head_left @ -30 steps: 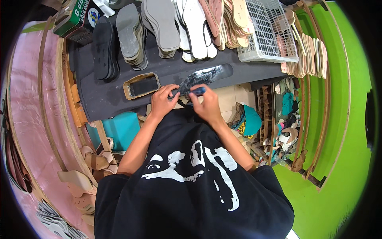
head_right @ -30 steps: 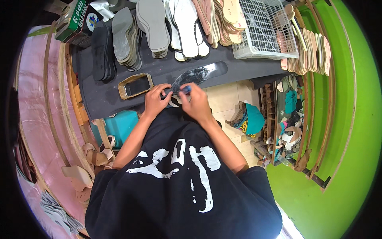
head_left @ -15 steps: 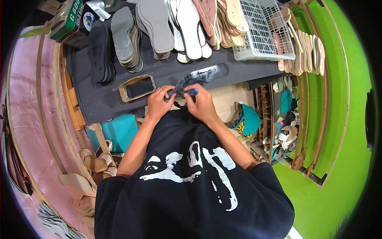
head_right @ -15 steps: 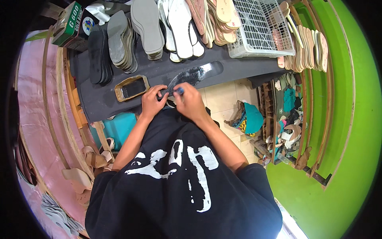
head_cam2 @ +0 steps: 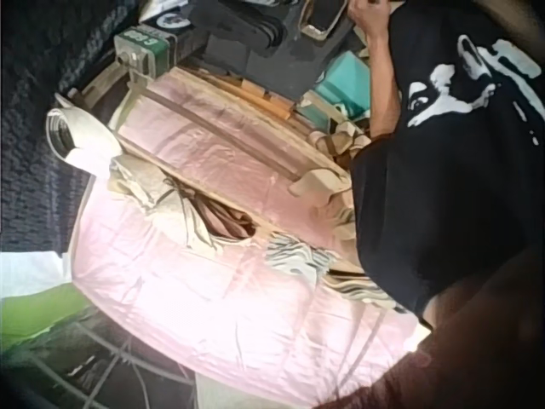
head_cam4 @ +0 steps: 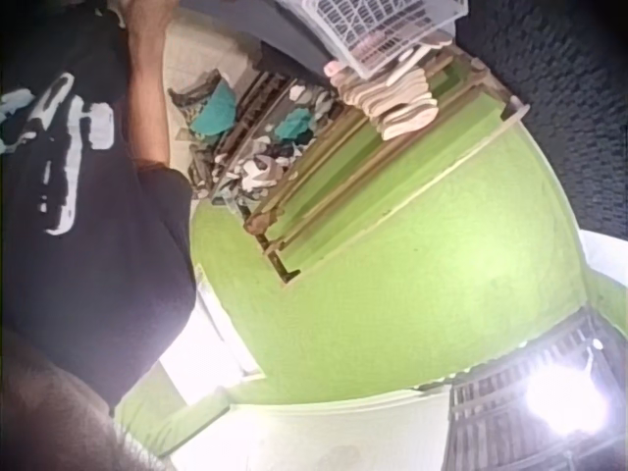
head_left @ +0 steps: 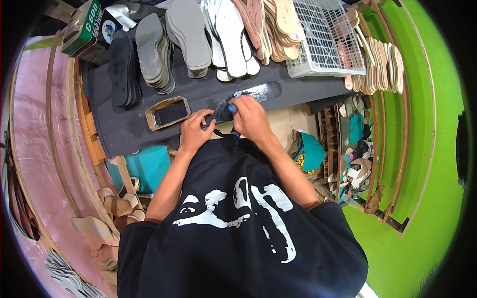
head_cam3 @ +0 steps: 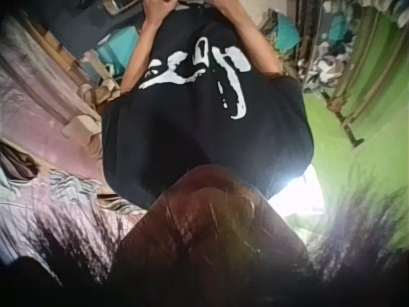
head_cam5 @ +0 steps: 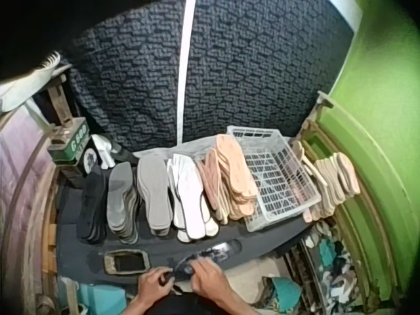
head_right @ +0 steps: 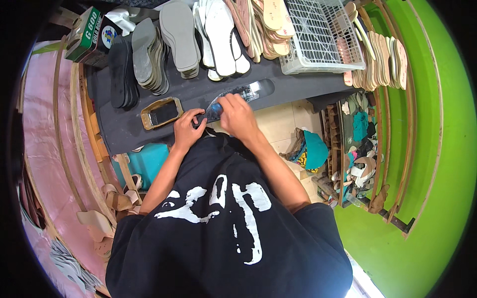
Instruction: Applying glue to shoe soles using a brush in a manufacturing setting.
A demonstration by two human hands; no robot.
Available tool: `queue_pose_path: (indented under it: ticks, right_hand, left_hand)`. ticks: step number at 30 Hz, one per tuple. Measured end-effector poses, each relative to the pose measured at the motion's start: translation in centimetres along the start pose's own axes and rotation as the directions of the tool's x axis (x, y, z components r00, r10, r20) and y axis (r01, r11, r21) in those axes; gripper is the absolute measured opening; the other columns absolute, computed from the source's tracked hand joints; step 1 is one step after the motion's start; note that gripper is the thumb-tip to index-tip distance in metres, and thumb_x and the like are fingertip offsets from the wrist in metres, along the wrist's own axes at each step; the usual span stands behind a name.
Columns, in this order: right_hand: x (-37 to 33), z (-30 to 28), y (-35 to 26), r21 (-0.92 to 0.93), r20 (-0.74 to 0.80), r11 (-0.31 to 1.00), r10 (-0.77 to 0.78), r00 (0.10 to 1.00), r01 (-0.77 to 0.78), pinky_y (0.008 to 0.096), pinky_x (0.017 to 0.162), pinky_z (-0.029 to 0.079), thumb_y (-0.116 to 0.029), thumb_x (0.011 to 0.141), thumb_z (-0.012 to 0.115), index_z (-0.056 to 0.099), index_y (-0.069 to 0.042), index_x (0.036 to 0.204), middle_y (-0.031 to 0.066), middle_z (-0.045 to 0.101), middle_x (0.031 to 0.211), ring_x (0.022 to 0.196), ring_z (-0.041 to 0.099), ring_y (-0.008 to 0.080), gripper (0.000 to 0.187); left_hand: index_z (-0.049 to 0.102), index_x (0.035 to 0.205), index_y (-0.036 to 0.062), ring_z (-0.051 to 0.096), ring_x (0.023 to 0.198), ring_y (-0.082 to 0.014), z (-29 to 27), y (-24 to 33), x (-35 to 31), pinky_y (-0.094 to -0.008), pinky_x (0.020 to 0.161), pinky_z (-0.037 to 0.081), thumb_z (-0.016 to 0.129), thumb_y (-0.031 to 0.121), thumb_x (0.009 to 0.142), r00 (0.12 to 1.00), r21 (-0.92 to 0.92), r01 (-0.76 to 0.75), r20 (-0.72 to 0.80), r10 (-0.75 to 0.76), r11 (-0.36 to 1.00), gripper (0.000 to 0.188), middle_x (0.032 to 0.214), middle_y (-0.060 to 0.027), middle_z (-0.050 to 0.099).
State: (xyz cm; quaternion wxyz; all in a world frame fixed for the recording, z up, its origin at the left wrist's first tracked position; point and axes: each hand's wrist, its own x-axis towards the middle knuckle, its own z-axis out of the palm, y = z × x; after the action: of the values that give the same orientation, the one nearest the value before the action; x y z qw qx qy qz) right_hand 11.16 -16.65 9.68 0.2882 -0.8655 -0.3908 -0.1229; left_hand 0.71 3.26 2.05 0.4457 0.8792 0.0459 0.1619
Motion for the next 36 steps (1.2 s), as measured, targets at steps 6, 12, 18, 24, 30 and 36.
queue_pose_path:
  ticks: [6, 12, 18, 24, 30, 36]
  right_hand:
    - [-0.9, -1.2, 6.6, 0.465, -0.029, 0.699, 0.625, 0.78, -0.543, 0.0343, 0.07, 0.058, -0.003, 0.094, 0.077, 0.074, 0.001, 0.111, 0.0121, 0.078, 0.092, 0.076, 0.073, 0.019, 0.017]
    - [-2.6, -5.0, 11.8, 0.105, -0.296, 0.896, 0.443, 0.847, -0.432, 0.0398, 0.076, 0.059, -0.002, 0.095, 0.075, 0.073, 0.001, 0.109, 0.0168, 0.076, 0.097, 0.082, 0.074, 0.0312, 0.014]
    - [-1.7, -3.2, 5.6, 0.108, 0.02, 0.992, 0.068, 0.997, -0.07, 0.0454, 0.086, 0.057, 0.009, 0.079, 0.07, 0.071, -0.001, 0.111, 0.0178, 0.069, 0.098, 0.093, 0.07, 0.0361, 0.034]
    - [-1.8, -5.5, 10.2, 0.254, -0.183, 0.847, 0.516, 0.837, -0.467, 0.0437, 0.075, 0.057, 0.0, 0.094, 0.075, 0.071, 0.001, 0.108, 0.0198, 0.074, 0.097, 0.081, 0.074, 0.0353, 0.014]
    - [-2.1, -4.6, 8.8, 0.026, -0.114, 0.98, 0.2, 0.973, -0.199, 0.0361, 0.074, 0.057, 0.004, 0.091, 0.076, 0.072, 0.0, 0.108, 0.0161, 0.075, 0.094, 0.082, 0.075, 0.0281, 0.017]
    - [-2.2, -6.3, 11.5, 0.263, -0.179, 0.801, 0.589, 0.788, -0.538, 0.0368, 0.073, 0.057, 0.003, 0.093, 0.075, 0.072, 0.001, 0.107, 0.0164, 0.074, 0.095, 0.08, 0.075, 0.0279, 0.014]
  left_hand:
    - [0.078, 0.113, 0.0086, 0.065, 0.07, -0.0171, 0.1, 0.0, -0.3, -0.0318, 0.071, 0.056, 0.087, 0.008, 0.081, 1.0, 0.005, 0.02, -0.011, -0.02, 1.0, 0.033, 0.107, -0.0048, 0.08]
    - [0.078, 0.113, 0.0085, 0.063, 0.069, -0.0164, 0.1, 0.4, -0.1, -0.0315, 0.068, 0.055, 0.087, 0.008, 0.081, 0.999, 0.005, 0.028, -0.016, -0.028, 1.0, 0.033, 0.106, -0.0042, 0.08]
    - [0.078, 0.112, 0.0085, 0.062, 0.069, -0.0151, 0.3, 0.3, -0.1, -0.0306, 0.065, 0.053, 0.087, 0.007, 0.08, 0.999, 0.014, 0.024, -0.033, -0.023, 1.0, 0.033, 0.103, -0.0036, 0.079]
    - [0.079, 0.111, 0.0105, 0.063, 0.068, -0.0152, 0.2, 0.8, 0.1, -0.0314, 0.065, 0.054, 0.086, 0.008, 0.079, 0.998, 0.023, 0.057, -0.037, -0.056, 0.998, 0.032, 0.101, -0.0022, 0.079]
    - [0.079, 0.11, 0.0125, 0.064, 0.068, -0.0167, 0.4, 0.8, -0.1, -0.0329, 0.068, 0.056, 0.085, 0.01, 0.079, 0.995, 0.034, 0.089, -0.039, -0.088, 0.995, 0.031, 0.1, -0.0012, 0.079]
    - [0.079, 0.11, 0.0113, 0.063, 0.068, -0.0146, 0.6, 0.3, -0.1, -0.0308, 0.064, 0.053, 0.086, 0.009, 0.079, 0.997, 0.025, 0.057, -0.051, -0.056, 0.998, 0.032, 0.102, -0.0014, 0.079]
